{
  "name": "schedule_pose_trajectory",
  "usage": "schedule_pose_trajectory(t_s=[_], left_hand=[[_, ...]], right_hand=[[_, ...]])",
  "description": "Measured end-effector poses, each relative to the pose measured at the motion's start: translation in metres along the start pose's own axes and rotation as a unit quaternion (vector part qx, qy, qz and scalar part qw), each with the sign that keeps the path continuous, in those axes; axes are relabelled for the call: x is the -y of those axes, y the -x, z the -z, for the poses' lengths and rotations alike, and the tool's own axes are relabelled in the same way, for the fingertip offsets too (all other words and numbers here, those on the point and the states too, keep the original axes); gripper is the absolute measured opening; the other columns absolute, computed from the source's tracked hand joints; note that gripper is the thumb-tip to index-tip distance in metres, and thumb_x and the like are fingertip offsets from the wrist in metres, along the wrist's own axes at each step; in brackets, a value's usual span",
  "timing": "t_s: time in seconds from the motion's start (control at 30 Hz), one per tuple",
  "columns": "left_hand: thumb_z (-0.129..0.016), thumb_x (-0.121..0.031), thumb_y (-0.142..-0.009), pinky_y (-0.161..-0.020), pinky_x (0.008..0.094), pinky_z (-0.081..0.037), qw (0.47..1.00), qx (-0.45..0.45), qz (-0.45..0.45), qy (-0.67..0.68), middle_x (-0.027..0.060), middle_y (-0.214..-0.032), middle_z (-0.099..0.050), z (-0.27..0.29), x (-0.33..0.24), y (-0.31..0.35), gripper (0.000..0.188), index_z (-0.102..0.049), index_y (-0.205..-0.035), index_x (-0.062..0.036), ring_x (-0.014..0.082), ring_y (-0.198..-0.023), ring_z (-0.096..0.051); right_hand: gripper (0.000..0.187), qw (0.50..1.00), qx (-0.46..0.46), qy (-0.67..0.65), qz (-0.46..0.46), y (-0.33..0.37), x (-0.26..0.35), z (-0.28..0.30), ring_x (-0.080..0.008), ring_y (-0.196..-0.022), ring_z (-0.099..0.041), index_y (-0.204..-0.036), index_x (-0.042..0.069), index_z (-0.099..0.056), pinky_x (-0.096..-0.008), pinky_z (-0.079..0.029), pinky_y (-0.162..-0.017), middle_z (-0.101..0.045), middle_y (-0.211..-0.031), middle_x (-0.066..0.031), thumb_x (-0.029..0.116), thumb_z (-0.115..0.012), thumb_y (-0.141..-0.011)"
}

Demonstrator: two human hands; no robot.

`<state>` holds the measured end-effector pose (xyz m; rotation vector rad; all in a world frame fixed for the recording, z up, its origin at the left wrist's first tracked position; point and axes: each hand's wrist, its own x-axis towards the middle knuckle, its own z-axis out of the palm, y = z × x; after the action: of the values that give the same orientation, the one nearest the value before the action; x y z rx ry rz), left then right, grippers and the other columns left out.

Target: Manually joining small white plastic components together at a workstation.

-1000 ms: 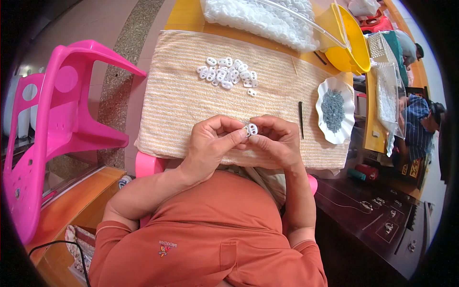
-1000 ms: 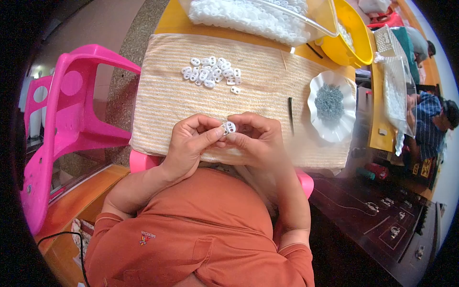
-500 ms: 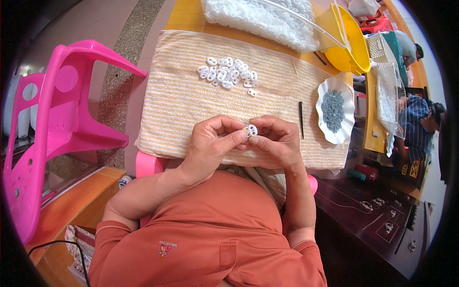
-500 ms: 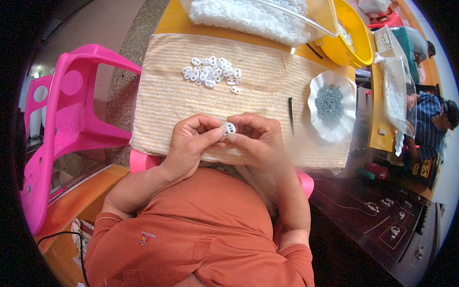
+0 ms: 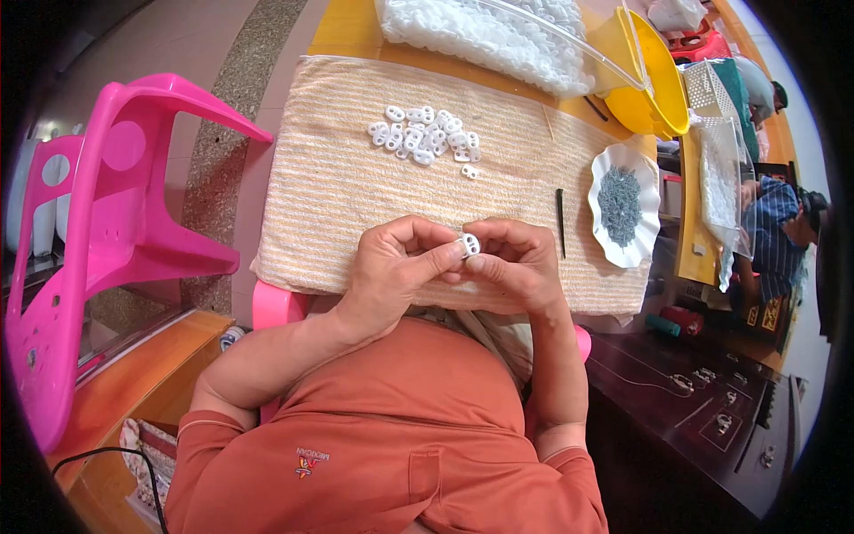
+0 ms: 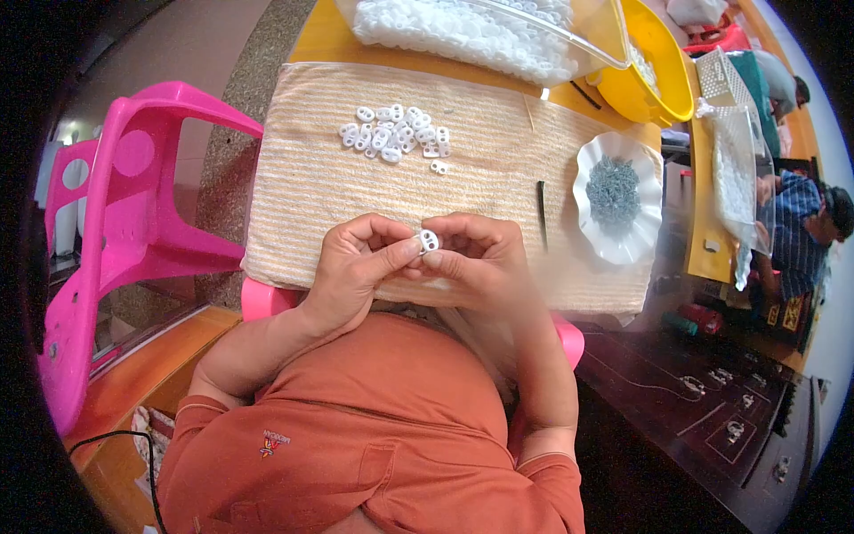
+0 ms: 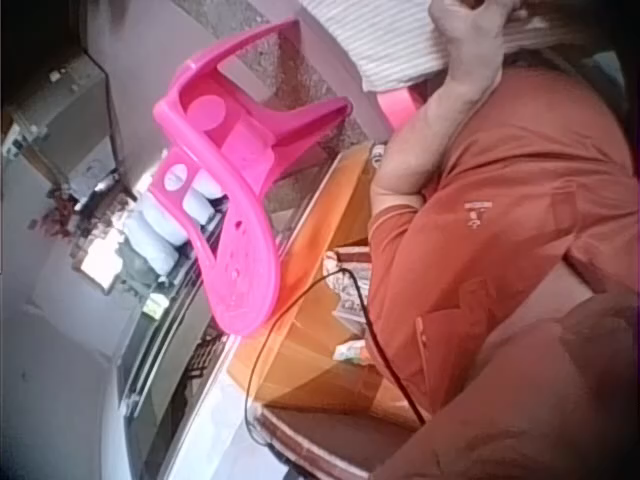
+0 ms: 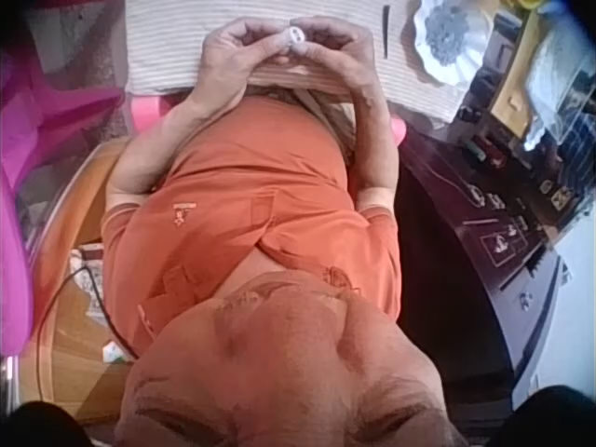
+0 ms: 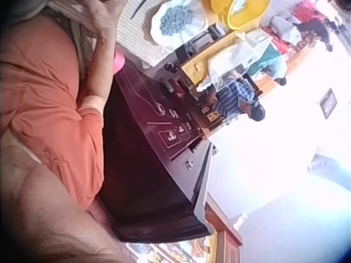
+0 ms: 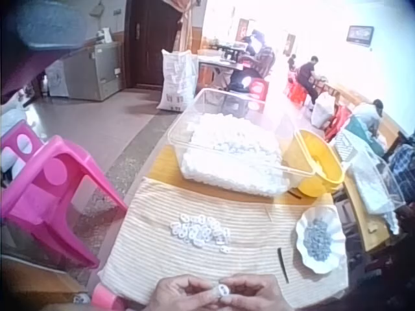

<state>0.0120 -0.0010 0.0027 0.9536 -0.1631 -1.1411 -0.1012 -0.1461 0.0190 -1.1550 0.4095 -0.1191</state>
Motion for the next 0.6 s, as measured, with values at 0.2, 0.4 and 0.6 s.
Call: schedule_pose_trajectory(t_s=[0.2, 0.4, 0.6], left_hand=[[-0.065, -0.002, -0.085, -0.068, 0.0225, -0.054, 1.000, 0.002, 0.004, 0.005, 0.0090, -0.085, -0.066, -0.0001, 0.0001, 0.0011, 0.010, -0.062, -0.095, 0.0012, 0.0128, -0.073, -0.065], [-0.065, -0.001, -0.085, -0.068, 0.0229, -0.055, 1.000, 0.002, 0.002, 0.005, 0.0093, -0.085, -0.066, -0.0004, 0.0003, 0.0015, 0.010, -0.062, -0.094, 0.0014, 0.0130, -0.072, -0.065], [-0.065, -0.001, -0.085, -0.067, 0.0231, -0.055, 1.000, 0.002, 0.005, 0.014, 0.0096, -0.085, -0.066, -0.0008, 0.0008, 0.0016, 0.010, -0.062, -0.094, 0.0014, 0.0130, -0.072, -0.065]], right_hand=[[0.025, 1.000, -0.017, -0.002, 0.017, 0.0006, 0.0005, -0.0054, -0.0177, -0.079, -0.067, -0.105, -0.007, -0.061, -0.0277, -0.055, -0.073, -0.067, -0.091, -0.0120, -0.006, -0.065, -0.081], [0.031, 1.000, 0.000, -0.010, 0.000, 0.0019, 0.0001, -0.0020, -0.0157, -0.090, -0.064, -0.111, -0.005, -0.060, -0.0276, -0.052, -0.079, -0.067, -0.098, -0.0107, -0.005, -0.067, -0.080], [0.024, 1.000, -0.014, 0.001, 0.025, 0.0016, -0.0013, -0.0036, -0.0172, -0.079, -0.066, -0.105, -0.007, -0.062, -0.0270, -0.054, -0.073, -0.067, -0.090, -0.0110, -0.006, -0.065, -0.081]])
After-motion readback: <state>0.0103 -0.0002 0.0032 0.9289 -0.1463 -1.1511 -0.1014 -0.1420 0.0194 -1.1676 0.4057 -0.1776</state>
